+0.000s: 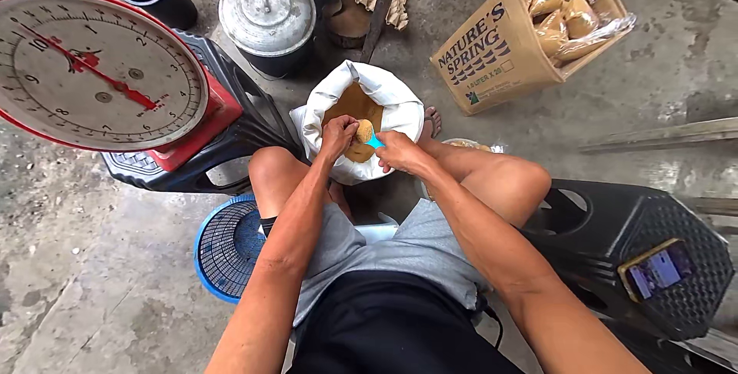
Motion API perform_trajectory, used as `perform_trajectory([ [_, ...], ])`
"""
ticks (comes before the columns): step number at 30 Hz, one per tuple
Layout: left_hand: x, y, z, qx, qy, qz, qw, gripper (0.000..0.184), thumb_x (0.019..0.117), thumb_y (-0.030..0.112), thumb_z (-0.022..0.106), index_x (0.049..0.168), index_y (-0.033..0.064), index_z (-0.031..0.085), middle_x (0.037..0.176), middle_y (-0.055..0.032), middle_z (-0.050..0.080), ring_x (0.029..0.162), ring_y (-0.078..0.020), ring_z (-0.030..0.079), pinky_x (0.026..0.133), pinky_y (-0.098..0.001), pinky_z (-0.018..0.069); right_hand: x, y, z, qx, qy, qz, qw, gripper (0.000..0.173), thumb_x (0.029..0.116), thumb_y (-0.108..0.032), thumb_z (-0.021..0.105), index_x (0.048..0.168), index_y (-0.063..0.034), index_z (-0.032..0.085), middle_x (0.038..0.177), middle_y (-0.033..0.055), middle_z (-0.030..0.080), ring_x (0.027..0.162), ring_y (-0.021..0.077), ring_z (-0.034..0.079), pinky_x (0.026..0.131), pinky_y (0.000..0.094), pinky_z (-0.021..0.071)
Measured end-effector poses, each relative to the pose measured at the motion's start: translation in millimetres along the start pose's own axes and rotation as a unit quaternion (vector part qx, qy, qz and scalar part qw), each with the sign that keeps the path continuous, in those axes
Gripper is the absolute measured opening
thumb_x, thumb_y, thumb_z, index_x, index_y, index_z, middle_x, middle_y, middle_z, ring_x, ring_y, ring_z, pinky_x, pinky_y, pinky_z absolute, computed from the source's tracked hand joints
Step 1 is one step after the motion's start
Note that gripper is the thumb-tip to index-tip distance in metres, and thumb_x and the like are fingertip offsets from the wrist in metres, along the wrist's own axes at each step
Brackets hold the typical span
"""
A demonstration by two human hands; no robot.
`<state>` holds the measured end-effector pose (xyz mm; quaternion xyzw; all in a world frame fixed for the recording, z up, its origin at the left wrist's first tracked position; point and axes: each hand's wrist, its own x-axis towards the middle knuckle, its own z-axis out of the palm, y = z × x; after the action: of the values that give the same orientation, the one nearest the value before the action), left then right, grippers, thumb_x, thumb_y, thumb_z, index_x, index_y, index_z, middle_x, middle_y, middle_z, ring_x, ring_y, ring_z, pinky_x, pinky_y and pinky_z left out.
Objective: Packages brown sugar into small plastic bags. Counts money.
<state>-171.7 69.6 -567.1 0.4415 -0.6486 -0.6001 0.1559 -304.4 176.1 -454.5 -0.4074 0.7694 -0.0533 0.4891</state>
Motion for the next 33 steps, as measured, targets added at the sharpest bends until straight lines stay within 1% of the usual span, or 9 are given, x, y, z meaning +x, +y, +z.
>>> perform_trajectory([
  [2,-1,2,0,-0.002,0.011,-0.006,1.000,0.021,0.1045,0.017,0.059,0.112,0.0012,0.070,0.091,-0.0126,0.071,0.072,-0.0186,0.070,0.071,-0.0383,0.0613,3,-14,-1,-0.133,0.012,-0.022,0.991,0.022,0.1005,-0.006,0.053,0.119,0.0040,0.061,0.095,0.0205,0.069,0.081,0.0306,0.072,0.073,0.0484,0.0601],
  [3,-2,4,-2,-0.012,0.022,-0.018,1.000,0.021,0.1046,0.015,0.058,0.113,-0.0003,0.069,0.092,-0.0137,0.071,0.073,-0.0196,0.071,0.072,-0.0386,0.0620,2,-21,-2,-0.190,0.017,-0.032,0.981,0.020,0.0987,-0.004,0.056,0.115,0.0064,0.061,0.103,0.0251,0.067,0.096,0.0385,0.070,0.082,0.0557,0.0565],
  [5,-2,5,-5,-0.026,0.052,-0.042,0.997,0.020,0.1035,0.013,0.059,0.114,-0.0026,0.067,0.093,-0.0153,0.071,0.073,-0.0212,0.071,0.072,-0.0395,0.0624,0,-29,0,-0.250,0.030,-0.047,0.967,0.022,0.0977,-0.003,0.058,0.115,0.0096,0.061,0.116,0.0295,0.064,0.113,0.0452,0.065,0.091,0.0604,0.0537],
  [10,0,4,-7,0.001,0.085,-0.055,0.995,0.020,0.1016,0.014,0.060,0.111,-0.0031,0.067,0.090,-0.0157,0.071,0.072,-0.0225,0.071,0.073,-0.0412,0.0618,-7,-44,0,-0.290,0.040,-0.038,0.955,0.029,0.1031,-0.003,0.050,0.127,0.0108,0.057,0.128,0.0287,0.059,0.120,0.0432,0.062,0.097,0.0545,0.0535],
  [18,2,6,-9,0.014,0.090,-0.058,0.994,0.023,0.1016,0.015,0.062,0.115,-0.0027,0.067,0.089,-0.0140,0.071,0.070,-0.0200,0.070,0.071,-0.0389,0.0615,-3,-32,-16,-0.244,0.067,-0.053,0.966,0.033,0.0975,-0.006,0.058,0.130,0.0021,0.057,0.121,0.0272,0.062,0.113,0.0444,0.064,0.090,0.0602,0.0540],
  [24,2,3,-15,0.056,0.081,-0.049,0.994,0.021,0.1020,0.015,0.059,0.110,-0.0002,0.072,0.087,-0.0129,0.072,0.071,-0.0210,0.069,0.074,-0.0416,0.0595,-19,-1,-40,-0.078,0.121,-0.063,0.988,0.038,0.1002,-0.011,0.053,0.136,-0.0024,0.062,0.114,0.0243,0.070,0.108,0.0409,0.068,0.093,0.0617,0.0516],
  [26,-4,7,-22,0.068,0.075,-0.054,0.993,0.022,0.1022,0.015,0.058,0.110,0.0002,0.072,0.088,-0.0132,0.072,0.072,-0.0214,0.069,0.075,-0.0423,0.0597,-8,18,-34,0.029,0.136,-0.023,0.990,0.040,0.1009,-0.013,0.053,0.139,-0.0018,0.059,0.104,0.0190,0.070,0.086,0.0301,0.069,0.079,0.0506,0.0563],
  [28,-11,10,-28,0.070,0.075,-0.054,0.993,0.021,0.1020,0.015,0.058,0.109,0.0007,0.072,0.089,-0.0133,0.072,0.073,-0.0215,0.070,0.076,-0.0434,0.0603,11,31,-16,0.191,0.117,0.023,0.974,0.041,0.1028,-0.012,0.052,0.142,-0.0009,0.054,0.092,0.0101,0.066,0.063,0.0144,0.058,0.057,0.0318,0.0504],
  [33,-19,11,-40,0.095,0.074,-0.038,0.992,0.020,0.1019,0.016,0.059,0.107,0.0027,0.073,0.083,-0.0099,0.072,0.071,-0.0192,0.070,0.074,-0.0420,0.0600,88,28,35,0.469,0.088,0.121,0.870,0.017,0.1007,-0.002,0.049,0.117,-0.0009,0.053,0.081,0.0046,0.060,0.051,0.0059,0.049,0.044,0.0197,0.0400],
])
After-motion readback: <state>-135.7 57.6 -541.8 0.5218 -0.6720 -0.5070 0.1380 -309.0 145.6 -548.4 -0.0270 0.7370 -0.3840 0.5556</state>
